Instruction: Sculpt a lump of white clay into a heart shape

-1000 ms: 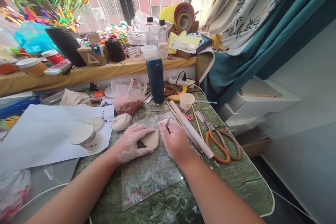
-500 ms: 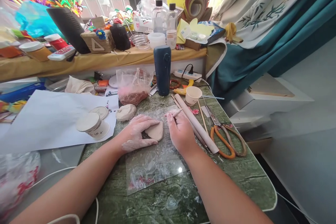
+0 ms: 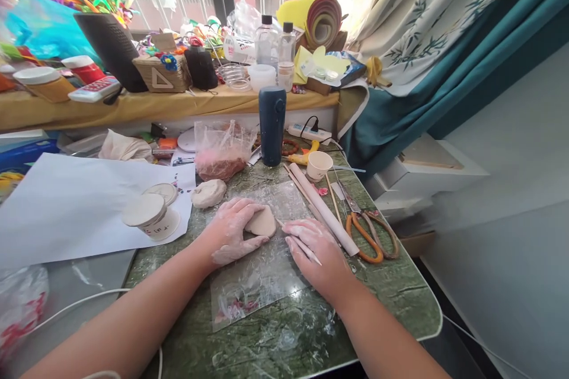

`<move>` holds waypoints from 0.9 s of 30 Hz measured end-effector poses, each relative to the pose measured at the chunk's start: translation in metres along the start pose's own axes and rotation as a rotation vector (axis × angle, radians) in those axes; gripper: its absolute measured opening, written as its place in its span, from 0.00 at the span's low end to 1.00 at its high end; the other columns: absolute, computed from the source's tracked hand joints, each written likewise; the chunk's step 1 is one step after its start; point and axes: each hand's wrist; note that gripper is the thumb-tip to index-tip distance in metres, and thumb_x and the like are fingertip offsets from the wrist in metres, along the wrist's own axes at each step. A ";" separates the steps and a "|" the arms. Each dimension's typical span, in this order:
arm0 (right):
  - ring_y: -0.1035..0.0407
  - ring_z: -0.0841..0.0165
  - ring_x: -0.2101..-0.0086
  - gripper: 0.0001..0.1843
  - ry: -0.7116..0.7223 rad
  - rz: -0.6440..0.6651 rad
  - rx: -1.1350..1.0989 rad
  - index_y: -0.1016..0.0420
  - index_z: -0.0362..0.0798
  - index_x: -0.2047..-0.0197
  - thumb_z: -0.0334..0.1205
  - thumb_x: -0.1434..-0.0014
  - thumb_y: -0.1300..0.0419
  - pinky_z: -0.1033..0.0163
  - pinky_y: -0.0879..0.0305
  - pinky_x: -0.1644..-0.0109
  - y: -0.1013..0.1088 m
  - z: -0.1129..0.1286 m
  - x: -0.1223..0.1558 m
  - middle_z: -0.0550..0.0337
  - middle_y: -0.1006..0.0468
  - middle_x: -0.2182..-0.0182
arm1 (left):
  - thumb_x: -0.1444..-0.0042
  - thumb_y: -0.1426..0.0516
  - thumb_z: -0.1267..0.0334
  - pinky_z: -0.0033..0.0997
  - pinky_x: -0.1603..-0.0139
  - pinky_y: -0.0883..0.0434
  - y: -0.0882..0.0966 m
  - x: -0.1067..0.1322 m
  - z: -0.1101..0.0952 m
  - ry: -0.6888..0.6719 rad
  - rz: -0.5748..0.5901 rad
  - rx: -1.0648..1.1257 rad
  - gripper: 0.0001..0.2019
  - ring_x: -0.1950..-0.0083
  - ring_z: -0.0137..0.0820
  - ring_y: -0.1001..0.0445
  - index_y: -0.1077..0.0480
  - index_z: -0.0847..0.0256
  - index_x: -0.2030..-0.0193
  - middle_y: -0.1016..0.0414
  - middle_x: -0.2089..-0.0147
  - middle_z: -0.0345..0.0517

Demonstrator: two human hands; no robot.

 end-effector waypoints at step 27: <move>0.45 0.54 0.29 0.30 0.142 0.264 0.380 0.40 0.36 0.27 0.31 0.31 0.52 0.42 0.44 0.26 -0.010 0.008 0.013 0.42 0.40 0.28 | 0.42 0.34 0.51 0.57 0.35 0.33 -0.002 -0.006 0.010 -0.016 0.033 -0.046 0.29 0.35 0.50 0.27 0.30 0.56 0.36 0.24 0.36 0.55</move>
Point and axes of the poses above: each hand's wrist, its own x-axis away from the middle knuckle, its own y-axis out of the back of the hand, z = x × y
